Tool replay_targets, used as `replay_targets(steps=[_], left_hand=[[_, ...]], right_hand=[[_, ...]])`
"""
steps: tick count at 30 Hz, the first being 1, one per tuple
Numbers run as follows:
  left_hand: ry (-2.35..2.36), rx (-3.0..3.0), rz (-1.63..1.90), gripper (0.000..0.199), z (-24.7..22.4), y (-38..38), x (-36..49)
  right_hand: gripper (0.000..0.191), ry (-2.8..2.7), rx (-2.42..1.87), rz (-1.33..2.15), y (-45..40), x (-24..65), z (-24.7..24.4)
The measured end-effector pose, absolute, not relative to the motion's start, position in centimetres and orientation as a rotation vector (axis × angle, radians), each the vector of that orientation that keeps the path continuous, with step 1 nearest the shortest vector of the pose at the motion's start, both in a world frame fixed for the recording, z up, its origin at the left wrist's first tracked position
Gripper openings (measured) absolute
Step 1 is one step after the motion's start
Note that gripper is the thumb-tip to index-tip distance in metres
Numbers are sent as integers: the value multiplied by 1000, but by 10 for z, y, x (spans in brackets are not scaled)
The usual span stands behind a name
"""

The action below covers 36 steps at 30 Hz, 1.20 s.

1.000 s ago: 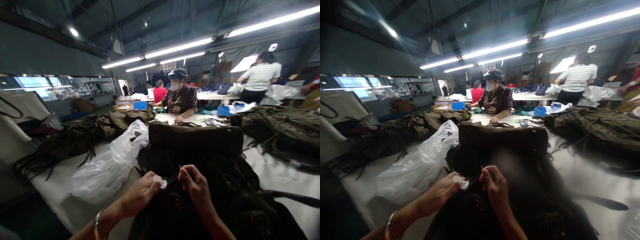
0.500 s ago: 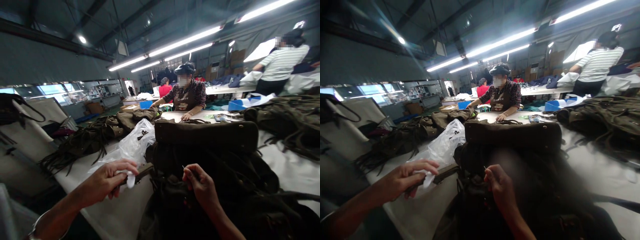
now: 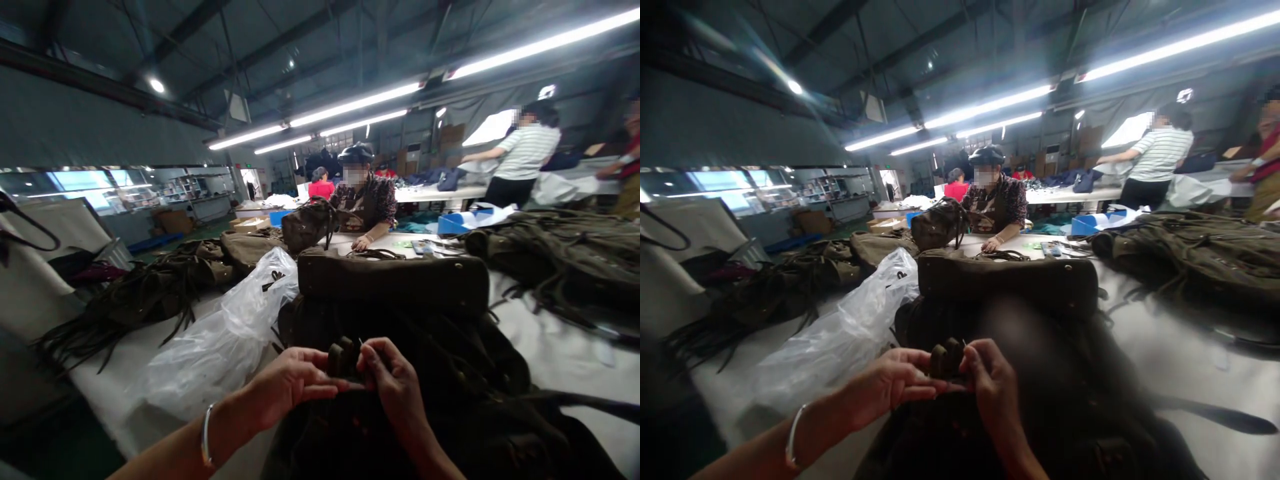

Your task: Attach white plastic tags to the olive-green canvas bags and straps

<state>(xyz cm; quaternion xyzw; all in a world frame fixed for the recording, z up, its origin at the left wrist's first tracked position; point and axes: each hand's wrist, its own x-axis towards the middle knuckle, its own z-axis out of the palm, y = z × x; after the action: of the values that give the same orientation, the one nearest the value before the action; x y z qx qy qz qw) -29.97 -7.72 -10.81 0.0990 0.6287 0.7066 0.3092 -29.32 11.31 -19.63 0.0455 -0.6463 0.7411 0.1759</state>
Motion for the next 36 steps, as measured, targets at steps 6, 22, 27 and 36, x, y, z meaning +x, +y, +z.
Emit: replay_targets(steps=[6,22,27,36], left_hand=[[2230,314,1695,35,-116,-74,-305],[3168,1424,193,29,-152,-74,-277],[3034,865,795,21,-138,-77,-276],[2895,741,780,26,-133,-74,-282]], right_hand=[[40,-1962,63,1956,112,-291,-197],[38,-1965,85,1951,115,-292,-194],[33,-2003,135,1965,111,-291,-195],[31,-2059,171,1961,114,-291,-194]])
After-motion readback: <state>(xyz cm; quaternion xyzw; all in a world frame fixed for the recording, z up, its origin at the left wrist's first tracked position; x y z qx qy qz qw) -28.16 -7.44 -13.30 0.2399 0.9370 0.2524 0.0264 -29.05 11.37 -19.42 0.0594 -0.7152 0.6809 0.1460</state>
